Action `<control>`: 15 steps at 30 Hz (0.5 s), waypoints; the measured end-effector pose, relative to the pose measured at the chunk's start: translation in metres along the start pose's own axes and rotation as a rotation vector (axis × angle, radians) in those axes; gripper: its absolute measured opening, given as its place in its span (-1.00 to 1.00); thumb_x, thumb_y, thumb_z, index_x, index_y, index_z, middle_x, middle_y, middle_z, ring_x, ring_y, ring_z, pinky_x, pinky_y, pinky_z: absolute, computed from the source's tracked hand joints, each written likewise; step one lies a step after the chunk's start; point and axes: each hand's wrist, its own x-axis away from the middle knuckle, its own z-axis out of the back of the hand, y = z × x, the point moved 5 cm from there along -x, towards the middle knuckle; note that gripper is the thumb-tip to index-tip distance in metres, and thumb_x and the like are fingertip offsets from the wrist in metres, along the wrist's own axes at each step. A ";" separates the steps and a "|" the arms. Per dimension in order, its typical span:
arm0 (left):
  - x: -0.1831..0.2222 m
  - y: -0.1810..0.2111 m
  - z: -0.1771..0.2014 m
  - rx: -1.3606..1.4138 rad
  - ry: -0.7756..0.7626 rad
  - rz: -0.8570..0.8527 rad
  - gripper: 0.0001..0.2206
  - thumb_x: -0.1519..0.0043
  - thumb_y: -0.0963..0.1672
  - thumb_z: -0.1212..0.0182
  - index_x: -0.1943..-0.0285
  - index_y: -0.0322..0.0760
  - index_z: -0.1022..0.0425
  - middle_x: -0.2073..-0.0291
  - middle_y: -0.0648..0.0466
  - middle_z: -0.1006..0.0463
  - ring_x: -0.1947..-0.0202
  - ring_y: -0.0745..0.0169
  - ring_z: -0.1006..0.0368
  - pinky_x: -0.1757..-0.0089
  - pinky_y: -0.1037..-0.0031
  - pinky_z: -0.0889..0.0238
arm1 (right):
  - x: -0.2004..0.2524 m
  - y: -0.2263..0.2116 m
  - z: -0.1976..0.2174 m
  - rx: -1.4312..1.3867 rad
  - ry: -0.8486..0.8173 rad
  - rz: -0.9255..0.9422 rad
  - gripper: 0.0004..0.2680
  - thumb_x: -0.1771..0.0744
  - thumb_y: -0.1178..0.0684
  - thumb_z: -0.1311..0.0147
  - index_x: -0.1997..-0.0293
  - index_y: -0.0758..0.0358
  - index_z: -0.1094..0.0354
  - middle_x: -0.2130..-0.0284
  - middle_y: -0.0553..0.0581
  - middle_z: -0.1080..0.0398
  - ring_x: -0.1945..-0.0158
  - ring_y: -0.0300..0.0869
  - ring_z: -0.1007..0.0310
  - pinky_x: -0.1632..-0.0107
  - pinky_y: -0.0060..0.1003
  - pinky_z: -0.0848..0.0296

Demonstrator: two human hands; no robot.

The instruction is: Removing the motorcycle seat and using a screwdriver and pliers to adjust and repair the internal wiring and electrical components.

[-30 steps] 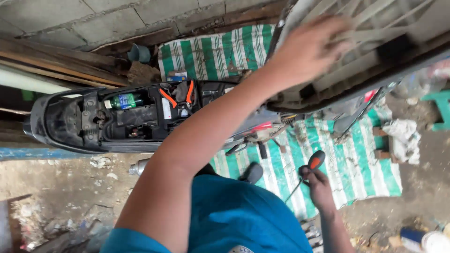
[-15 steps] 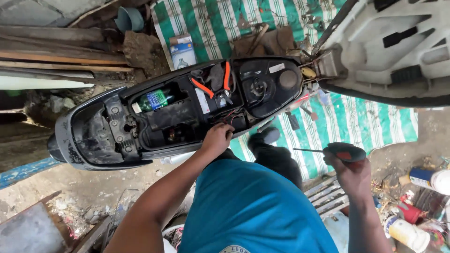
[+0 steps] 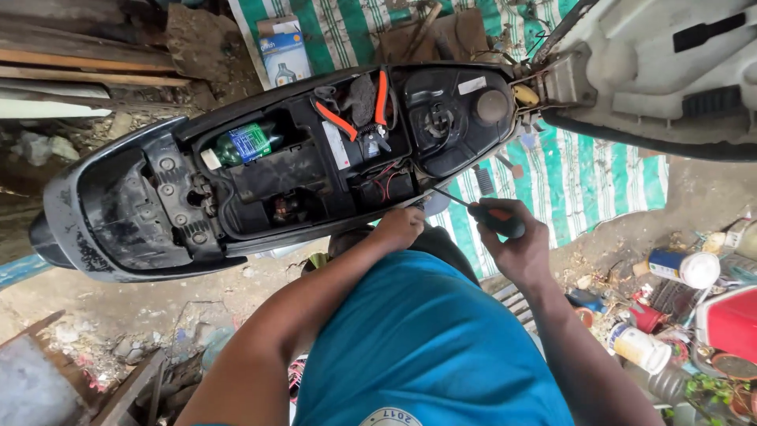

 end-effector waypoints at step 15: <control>0.048 0.001 0.016 -0.070 -0.076 0.166 -0.57 -0.45 -0.04 -0.14 -0.48 -0.22 -0.52 -0.31 -0.17 -0.63 -0.39 -0.34 -0.48 -0.25 -0.20 -0.46 | 0.051 0.052 -0.002 -0.006 -0.018 0.034 -0.68 -0.30 0.34 -0.28 -0.19 0.28 -0.56 -0.10 0.36 -0.64 -0.07 0.32 -0.66 -0.06 0.13 -0.60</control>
